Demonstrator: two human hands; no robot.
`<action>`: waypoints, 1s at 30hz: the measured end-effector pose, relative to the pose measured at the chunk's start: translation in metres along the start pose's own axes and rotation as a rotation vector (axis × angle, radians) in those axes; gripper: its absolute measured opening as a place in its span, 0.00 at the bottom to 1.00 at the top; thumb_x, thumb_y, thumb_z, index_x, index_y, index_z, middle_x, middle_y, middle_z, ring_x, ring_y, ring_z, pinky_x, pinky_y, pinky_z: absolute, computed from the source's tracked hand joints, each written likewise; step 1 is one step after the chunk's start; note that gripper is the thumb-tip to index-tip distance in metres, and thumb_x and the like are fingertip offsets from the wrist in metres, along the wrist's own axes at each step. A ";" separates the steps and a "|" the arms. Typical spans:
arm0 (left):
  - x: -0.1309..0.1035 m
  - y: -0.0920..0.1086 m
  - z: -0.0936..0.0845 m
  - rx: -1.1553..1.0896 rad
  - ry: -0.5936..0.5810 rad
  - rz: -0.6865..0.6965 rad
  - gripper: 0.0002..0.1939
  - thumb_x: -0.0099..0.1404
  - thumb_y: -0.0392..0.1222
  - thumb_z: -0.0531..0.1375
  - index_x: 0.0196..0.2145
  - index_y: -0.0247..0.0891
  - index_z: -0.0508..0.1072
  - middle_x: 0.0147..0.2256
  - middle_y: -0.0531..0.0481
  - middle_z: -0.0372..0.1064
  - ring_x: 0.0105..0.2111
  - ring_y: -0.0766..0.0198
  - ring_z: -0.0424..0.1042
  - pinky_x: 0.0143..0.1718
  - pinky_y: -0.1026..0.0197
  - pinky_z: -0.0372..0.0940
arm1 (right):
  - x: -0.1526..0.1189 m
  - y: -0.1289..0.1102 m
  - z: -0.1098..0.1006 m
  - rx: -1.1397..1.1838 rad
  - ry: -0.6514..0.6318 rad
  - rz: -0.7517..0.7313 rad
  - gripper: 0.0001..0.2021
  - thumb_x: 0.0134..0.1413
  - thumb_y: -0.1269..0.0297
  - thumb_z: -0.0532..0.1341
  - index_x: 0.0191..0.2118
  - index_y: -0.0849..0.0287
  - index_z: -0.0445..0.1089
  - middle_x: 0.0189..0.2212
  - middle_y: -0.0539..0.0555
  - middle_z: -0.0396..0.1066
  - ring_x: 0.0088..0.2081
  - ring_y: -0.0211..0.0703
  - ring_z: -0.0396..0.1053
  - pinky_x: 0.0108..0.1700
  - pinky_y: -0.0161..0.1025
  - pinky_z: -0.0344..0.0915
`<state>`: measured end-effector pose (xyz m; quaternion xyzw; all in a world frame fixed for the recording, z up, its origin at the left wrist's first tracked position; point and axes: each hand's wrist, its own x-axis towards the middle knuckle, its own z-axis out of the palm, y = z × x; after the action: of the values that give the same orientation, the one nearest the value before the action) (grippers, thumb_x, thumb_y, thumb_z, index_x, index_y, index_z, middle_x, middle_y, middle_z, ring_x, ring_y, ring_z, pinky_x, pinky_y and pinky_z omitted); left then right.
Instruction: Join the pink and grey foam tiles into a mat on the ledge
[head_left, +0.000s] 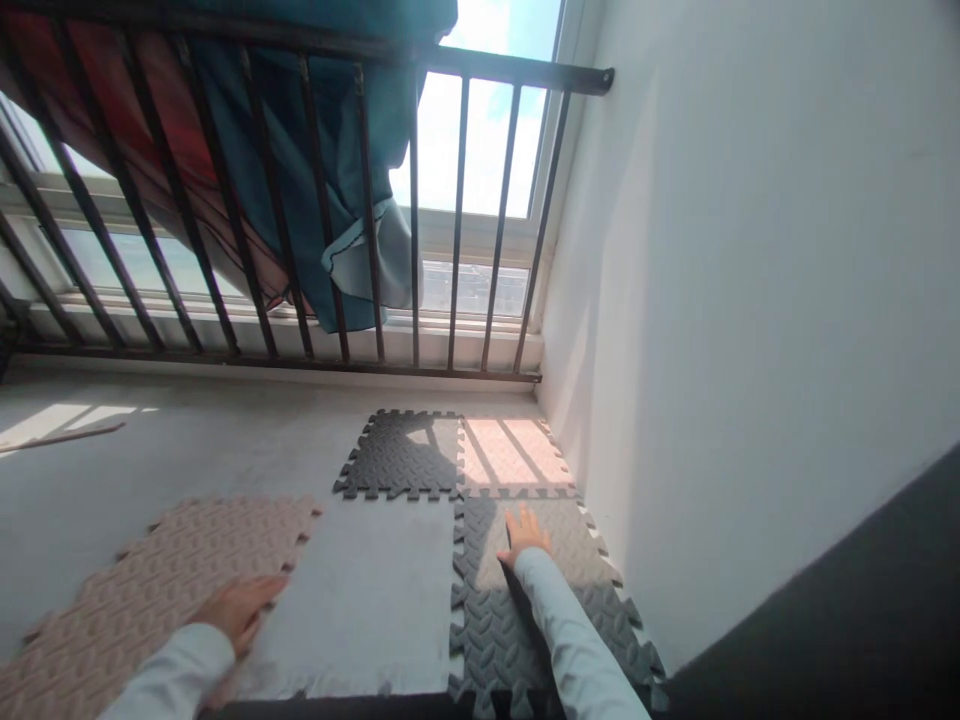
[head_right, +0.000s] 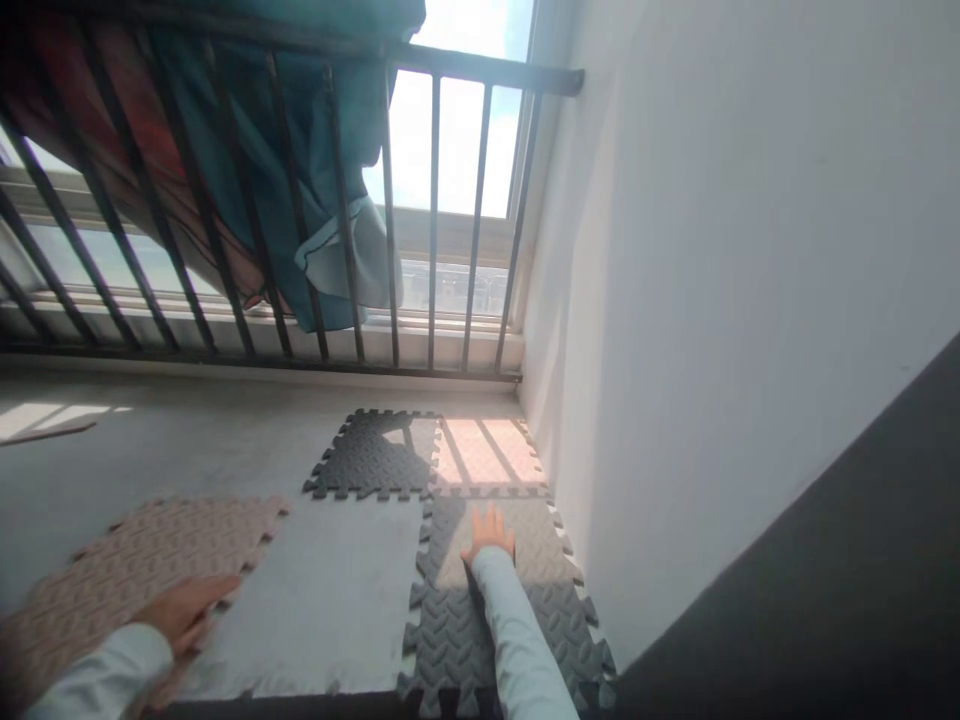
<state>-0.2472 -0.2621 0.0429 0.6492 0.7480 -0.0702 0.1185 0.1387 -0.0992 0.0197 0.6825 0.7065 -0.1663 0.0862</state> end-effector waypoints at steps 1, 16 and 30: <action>0.024 0.022 0.000 0.049 -0.029 0.067 0.30 0.48 0.34 0.48 0.47 0.59 0.65 0.51 0.64 0.62 0.52 0.67 0.59 0.57 0.58 0.47 | 0.010 0.000 -0.001 -0.015 -0.015 -0.001 0.44 0.37 0.58 0.63 0.60 0.50 0.39 0.62 0.56 0.29 0.61 0.49 0.32 0.56 0.55 0.42; 0.202 0.190 -0.007 0.048 -0.142 0.036 0.35 0.55 0.46 0.54 0.59 0.39 0.48 0.61 0.41 0.37 0.60 0.47 0.39 0.53 0.43 0.52 | 0.062 0.014 -0.002 -0.081 -0.129 -0.071 0.65 0.14 0.49 0.69 0.61 0.52 0.30 0.62 0.65 0.26 0.61 0.58 0.27 0.54 0.65 0.33; 0.230 0.183 -0.021 0.005 -0.187 0.105 0.27 0.55 0.31 0.52 0.54 0.40 0.59 0.59 0.42 0.46 0.58 0.54 0.47 0.56 0.53 0.48 | 0.059 -0.006 -0.019 -0.168 -0.185 -0.028 0.70 0.05 0.52 0.71 0.61 0.51 0.31 0.62 0.63 0.24 0.60 0.66 0.30 0.53 0.64 0.42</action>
<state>-0.0974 -0.0103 0.0107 0.6783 0.6986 -0.1259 0.1898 0.1318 -0.0376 0.0173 0.6447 0.7164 -0.1700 0.2058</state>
